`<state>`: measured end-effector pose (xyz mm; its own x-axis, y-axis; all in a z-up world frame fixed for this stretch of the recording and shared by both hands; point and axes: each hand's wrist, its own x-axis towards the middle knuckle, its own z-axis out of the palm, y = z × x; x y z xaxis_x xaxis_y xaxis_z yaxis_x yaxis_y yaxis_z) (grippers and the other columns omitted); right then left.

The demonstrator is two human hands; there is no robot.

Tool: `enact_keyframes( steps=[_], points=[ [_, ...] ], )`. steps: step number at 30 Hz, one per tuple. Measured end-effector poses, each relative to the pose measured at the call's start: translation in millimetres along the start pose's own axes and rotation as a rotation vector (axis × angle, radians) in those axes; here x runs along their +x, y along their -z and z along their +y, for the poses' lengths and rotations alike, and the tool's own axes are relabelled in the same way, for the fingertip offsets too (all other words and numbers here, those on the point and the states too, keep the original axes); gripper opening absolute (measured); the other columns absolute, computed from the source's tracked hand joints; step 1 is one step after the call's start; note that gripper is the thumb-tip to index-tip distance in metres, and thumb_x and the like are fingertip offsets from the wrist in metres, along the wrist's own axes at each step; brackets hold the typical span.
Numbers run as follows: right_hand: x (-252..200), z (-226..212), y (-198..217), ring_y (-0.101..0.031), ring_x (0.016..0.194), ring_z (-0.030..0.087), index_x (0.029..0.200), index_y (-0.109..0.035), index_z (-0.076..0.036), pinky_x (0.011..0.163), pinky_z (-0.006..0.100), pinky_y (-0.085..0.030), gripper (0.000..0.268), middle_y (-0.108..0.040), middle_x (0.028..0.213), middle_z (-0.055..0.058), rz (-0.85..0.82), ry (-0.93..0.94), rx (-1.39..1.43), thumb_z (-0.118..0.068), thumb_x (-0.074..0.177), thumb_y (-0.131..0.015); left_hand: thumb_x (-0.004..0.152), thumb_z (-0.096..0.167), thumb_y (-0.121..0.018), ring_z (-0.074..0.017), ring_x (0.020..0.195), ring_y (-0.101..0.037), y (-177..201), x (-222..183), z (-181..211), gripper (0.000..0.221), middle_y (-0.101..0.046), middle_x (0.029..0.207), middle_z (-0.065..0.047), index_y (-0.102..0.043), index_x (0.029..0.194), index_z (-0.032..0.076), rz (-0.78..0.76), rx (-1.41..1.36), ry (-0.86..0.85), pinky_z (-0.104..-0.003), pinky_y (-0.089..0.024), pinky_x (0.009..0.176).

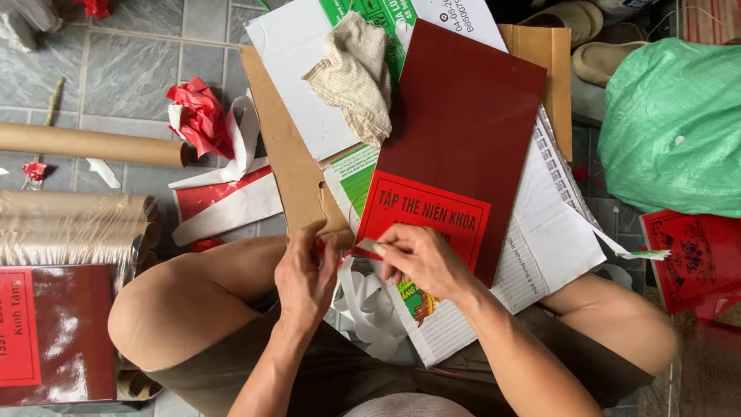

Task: Manually applying a red title label to a maroon book cover using a small blade and adhesive.

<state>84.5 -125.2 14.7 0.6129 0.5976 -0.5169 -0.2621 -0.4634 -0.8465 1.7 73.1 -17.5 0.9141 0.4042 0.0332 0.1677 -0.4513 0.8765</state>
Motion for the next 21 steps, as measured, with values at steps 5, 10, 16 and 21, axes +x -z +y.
enact_keyframes(
  steps=[5,10,16,21],
  points=[
    [-50,42,-16,-0.069,0.059,0.012,0.101,-0.07,-0.002,0.053,0.026,-0.059,0.018,-0.075,0.073,0.008,0.342,0.014,0.172,-0.016,0.101,-0.06,0.087,0.025,-0.073,-0.032,0.089,-0.062,-13,52,10,0.038,-0.063,0.097,-0.012,-0.069,0.122,0.01,-0.063,0.444,-0.39,-0.045,-0.051,0.075],
    [-117,87,-40,-0.067,0.061,0.01,0.099,-0.068,-0.001,0.055,0.025,-0.057,0.015,-0.074,0.072,0.007,0.474,-0.059,0.257,-0.014,0.1,-0.061,0.085,0.015,-0.068,-0.0272,0.091,-0.061,-23,61,-5,0.015,-0.062,0.098,-0.007,-0.068,0.1,0.012,-0.233,0.654,-0.519,-0.043,-0.048,0.077],
    [-144,102,-35,-0.07,0.062,0.01,0.099,-0.068,-0.002,0.056,0.024,-0.059,0.013,-0.076,0.073,0.005,0.49,-0.109,0.192,-0.013,0.099,-0.062,0.09,0.019,-0.066,-0.026,0.084,-0.06,-37,60,-37,0.015,-0.06,0.09,-0.011,-0.062,0.097,0.006,-0.293,0.786,-0.471,-0.043,-0.048,0.075],
    [-119,100,7,-0.076,0.085,0.009,0.103,-0.067,-0.003,0.067,0.022,-0.066,0.011,-0.077,0.093,0.0,0.784,0.201,-0.055,-0.009,0.1,-0.059,0.11,0.016,-0.061,-0.0305,0.08,-0.062,-10,63,-36,0.012,-0.063,0.099,-0.014,-0.059,0.108,0.004,0.121,0.512,-0.164,-0.045,-0.05,0.069]
  ],
)
